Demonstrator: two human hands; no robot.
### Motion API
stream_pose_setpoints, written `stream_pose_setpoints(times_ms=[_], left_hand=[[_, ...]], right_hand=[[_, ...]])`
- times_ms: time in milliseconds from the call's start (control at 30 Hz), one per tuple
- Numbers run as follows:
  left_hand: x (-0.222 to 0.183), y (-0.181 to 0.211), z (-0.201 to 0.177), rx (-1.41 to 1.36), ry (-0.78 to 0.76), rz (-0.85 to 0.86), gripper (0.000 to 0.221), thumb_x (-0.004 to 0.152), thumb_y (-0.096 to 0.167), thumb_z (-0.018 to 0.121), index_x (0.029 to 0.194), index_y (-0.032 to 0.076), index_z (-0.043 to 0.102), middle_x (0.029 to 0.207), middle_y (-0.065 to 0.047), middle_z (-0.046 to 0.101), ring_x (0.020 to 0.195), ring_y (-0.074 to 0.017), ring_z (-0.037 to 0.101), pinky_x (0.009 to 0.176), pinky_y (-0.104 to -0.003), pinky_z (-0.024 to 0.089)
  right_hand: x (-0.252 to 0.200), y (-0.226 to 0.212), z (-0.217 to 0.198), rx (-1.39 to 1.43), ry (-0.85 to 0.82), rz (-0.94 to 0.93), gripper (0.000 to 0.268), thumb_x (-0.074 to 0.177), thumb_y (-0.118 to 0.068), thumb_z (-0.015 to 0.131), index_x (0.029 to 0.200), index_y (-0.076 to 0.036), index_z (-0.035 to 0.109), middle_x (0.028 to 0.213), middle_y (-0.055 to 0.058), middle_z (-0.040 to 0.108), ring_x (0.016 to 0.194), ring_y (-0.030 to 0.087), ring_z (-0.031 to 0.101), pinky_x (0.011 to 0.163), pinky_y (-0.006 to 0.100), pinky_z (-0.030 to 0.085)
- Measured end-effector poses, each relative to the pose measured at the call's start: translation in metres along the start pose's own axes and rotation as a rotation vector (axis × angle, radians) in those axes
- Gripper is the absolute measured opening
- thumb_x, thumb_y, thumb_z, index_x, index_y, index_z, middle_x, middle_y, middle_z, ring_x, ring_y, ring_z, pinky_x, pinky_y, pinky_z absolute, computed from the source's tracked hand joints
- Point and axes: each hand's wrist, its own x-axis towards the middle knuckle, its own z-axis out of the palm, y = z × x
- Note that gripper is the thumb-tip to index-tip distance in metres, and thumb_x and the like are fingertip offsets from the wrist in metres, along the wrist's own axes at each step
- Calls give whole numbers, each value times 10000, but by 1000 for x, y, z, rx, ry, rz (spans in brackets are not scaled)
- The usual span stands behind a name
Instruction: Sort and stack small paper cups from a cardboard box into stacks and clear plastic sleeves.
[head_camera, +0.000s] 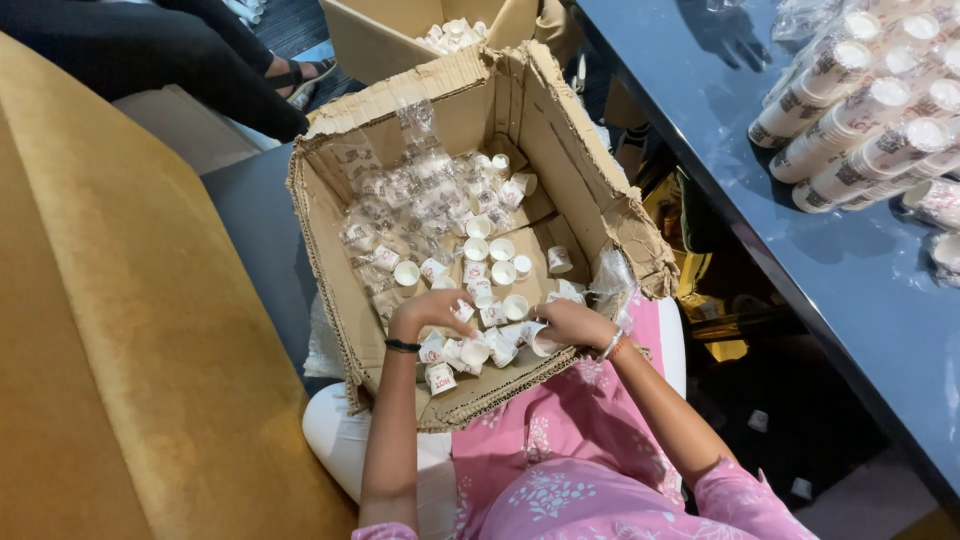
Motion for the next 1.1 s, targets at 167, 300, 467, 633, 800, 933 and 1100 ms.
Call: stream_pose_setpoints(times_ms=[167, 300, 467, 633, 800, 933, 1100], left_hand=[[-8, 98, -107, -409, 515, 215, 888, 818, 599, 711, 1489, 79, 450, 1499, -159, 505, 1367, -280, 540, 1113, -425, 484], [43, 101, -206, -1068, 900, 489, 1076, 952, 751, 433, 1626, -7, 74, 1691, -236, 141, 1581, -296, 219, 1239, -479, 284], [-3, 158, -161, -600, -144, 219, 988, 880, 753, 525, 1474, -35, 469, 1343, -245, 688, 1275, -387, 682, 1013, -492, 552], [63, 49, -69, 822, 119, -641, 675, 805, 588, 779, 1312, 167, 639, 1314, -42, 618, 1195, -273, 624, 972, -631, 477], [114, 7, -69, 704, 542, -101, 334, 884, 396, 751, 1041, 102, 762, 1064, -138, 769, 1024, -340, 737, 865, -486, 593], [147, 1, -54, 483, 471, -75, 327, 831, 378, 774, 1034, 121, 769, 1042, -169, 743, 1000, -350, 714, 861, -464, 568], [94, 50, -85, 406, 532, -523, 1098, 907, 410, 703, 1710, 77, 33, 996, -150, 778, 851, -293, 744, 793, -432, 606]], right_hand=[[-7, -3, 1, 50, -73, 87, 379, 875, -262, 698, 1192, -55, 706, 1010, 205, 734, 932, 354, 707, 845, 434, 547], [-7, -2, 3, 27, -40, 51, 353, 871, -264, 705, 1140, -36, 723, 1010, 207, 738, 938, 369, 699, 840, 437, 542], [-5, 14, 11, 52, 8, 28, 332, 870, -249, 699, 1112, -24, 733, 988, 210, 739, 917, 372, 709, 827, 438, 546], [-3, 4, 10, 93, -62, 89, 306, 888, -273, 676, 1069, -38, 755, 959, 182, 752, 892, 342, 729, 804, 424, 565], [-6, -1, 9, 41, -65, 115, 313, 921, -306, 650, 1065, -53, 764, 961, 173, 757, 878, 330, 727, 814, 416, 561], [-8, -15, -10, -46, -181, 110, 367, 938, -363, 671, 1144, -69, 748, 1027, 167, 760, 951, 317, 721, 879, 405, 560], [60, 19, -65, -127, -522, -42, 796, 869, -442, 772, 1505, -107, 432, 1340, 193, 594, 1239, 327, 565, 1084, 419, 430]])
